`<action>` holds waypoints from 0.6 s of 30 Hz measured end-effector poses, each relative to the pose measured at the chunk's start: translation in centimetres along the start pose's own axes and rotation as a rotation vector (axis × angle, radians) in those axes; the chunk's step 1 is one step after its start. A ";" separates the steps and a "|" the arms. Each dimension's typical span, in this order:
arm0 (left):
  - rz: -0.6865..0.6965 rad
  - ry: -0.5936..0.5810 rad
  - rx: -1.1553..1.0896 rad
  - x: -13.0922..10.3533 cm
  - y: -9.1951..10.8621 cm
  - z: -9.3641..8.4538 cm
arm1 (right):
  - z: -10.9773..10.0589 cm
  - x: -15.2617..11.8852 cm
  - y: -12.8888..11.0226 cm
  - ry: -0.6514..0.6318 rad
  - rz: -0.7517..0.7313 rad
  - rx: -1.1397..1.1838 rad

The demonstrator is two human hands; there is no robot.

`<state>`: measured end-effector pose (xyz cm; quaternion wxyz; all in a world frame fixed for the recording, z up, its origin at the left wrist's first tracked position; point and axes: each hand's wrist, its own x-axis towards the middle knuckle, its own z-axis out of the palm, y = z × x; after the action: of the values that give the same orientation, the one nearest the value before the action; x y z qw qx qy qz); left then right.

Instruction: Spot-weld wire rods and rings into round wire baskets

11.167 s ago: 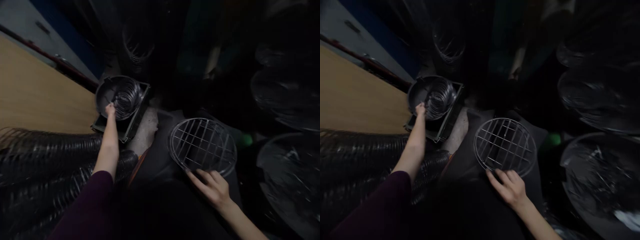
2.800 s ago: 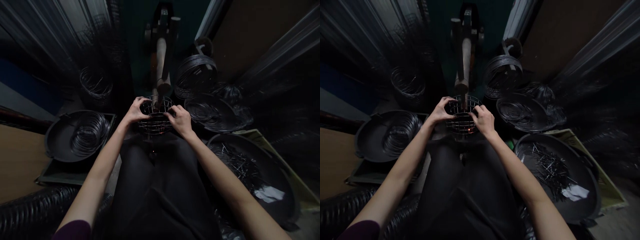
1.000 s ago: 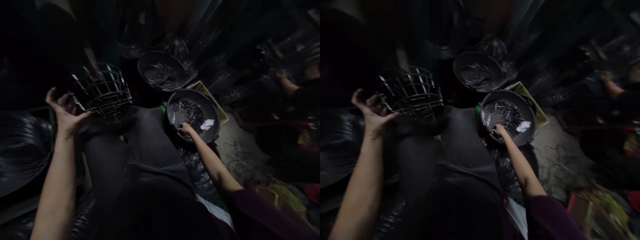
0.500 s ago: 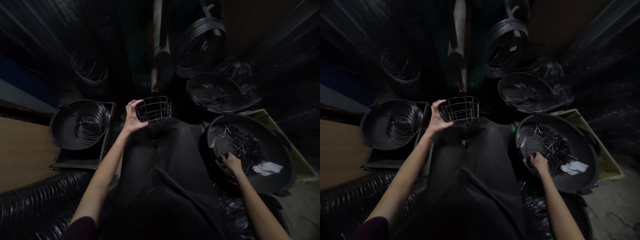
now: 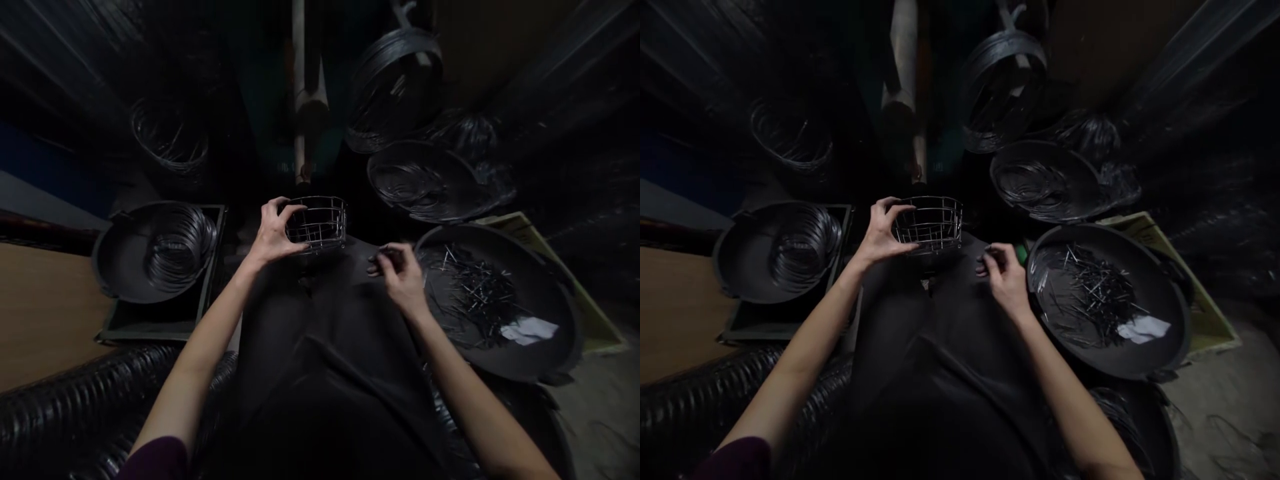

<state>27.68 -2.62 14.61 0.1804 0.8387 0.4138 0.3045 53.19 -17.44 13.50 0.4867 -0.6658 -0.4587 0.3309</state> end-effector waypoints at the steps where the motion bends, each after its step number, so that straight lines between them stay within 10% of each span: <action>1: 0.007 0.002 0.004 0.0 -0.1 -0.2 | 0.4 0.1 0.8 -0.025 0.011 -0.044; 5: 0.021 -0.003 0.026 -0.1 -0.5 -0.8 | 0.6 1.1 1.8 -0.129 0.138 -0.025; 9: 0.059 -0.039 0.033 0.4 -0.2 -0.8 | 2.1 3.8 -3.0 -0.429 0.084 -0.020; 18: -0.017 -0.004 -0.040 -0.3 0.3 -2.1 | 6.6 6.7 -6.5 -0.436 -0.634 -0.706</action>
<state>26.29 -2.87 16.27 0.2005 0.8321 0.4144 0.3093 47.86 -8.21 17.69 0.2020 -0.5336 -0.8119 0.1235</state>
